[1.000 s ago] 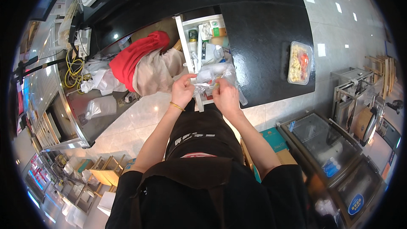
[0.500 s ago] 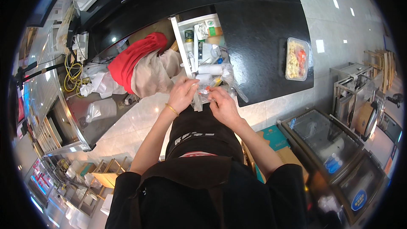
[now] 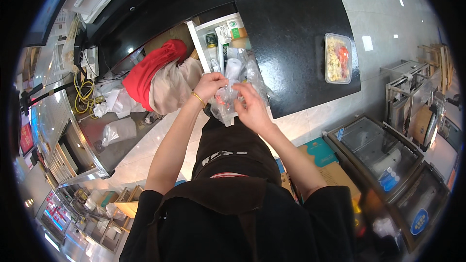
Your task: The person scoops food from buffet trays into a plastic container, adds a cooked chicken leg, and walks to the counter to retrieve a small white cup. The person then places the container on the counter and handles the cup.
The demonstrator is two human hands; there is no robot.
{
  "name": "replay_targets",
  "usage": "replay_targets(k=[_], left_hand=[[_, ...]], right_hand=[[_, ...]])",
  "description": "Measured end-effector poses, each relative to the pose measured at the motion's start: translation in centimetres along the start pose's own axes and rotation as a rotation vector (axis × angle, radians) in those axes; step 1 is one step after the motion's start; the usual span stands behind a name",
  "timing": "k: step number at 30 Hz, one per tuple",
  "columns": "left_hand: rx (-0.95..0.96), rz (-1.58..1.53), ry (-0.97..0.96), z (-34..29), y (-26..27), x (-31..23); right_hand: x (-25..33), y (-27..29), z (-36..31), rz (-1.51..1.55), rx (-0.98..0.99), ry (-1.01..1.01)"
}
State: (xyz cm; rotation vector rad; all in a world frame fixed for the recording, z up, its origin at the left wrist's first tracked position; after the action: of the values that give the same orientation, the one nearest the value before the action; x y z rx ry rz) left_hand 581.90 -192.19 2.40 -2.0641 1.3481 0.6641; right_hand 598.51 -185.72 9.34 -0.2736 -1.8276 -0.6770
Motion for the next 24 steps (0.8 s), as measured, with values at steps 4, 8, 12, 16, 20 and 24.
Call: replay_targets(k=[4, 8, 12, 16, 20, 24], left_hand=[[0.016, -0.204, 0.002, -0.4, 1.3, 0.5], [0.061, -0.382, -0.064, -2.0, 1.8, 0.9], [0.114, -0.399, -0.193, -4.0, 1.0, 0.5], [0.150, -0.609, -0.283, -5.9, -0.1, -1.0], [0.226, -0.678, -0.292, -6.9, -0.8, -2.6], [0.228, -0.669, -0.376, -7.3, -0.9, -4.8]], right_hand=[[-0.8, 0.3, 2.9, -0.009, -0.033, -0.209], [-1.2, -0.3, 4.3, 0.159, 0.088, -0.369], [0.2, -0.4, 4.2, 0.211, 0.160, -0.317], [3.2, 1.2, 3.6, 0.091, 0.147, -0.065], [5.6, 2.7, 3.0, -0.124, 0.169, 0.036], [6.6, 3.8, 2.9, 0.094, 0.094, -0.002]])
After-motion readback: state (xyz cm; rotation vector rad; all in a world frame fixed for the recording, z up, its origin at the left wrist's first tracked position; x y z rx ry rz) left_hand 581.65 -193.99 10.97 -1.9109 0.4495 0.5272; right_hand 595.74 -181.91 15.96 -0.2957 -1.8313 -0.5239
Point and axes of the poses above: each hand's wrist, its own z-axis towards the middle knuckle, its own y-axis out of the back of the hand, x = y × z, the point moved 1 cm from there along z, towards the middle knuckle, and after that the axes turned 4 degrees about x, right-handed, at the moved point
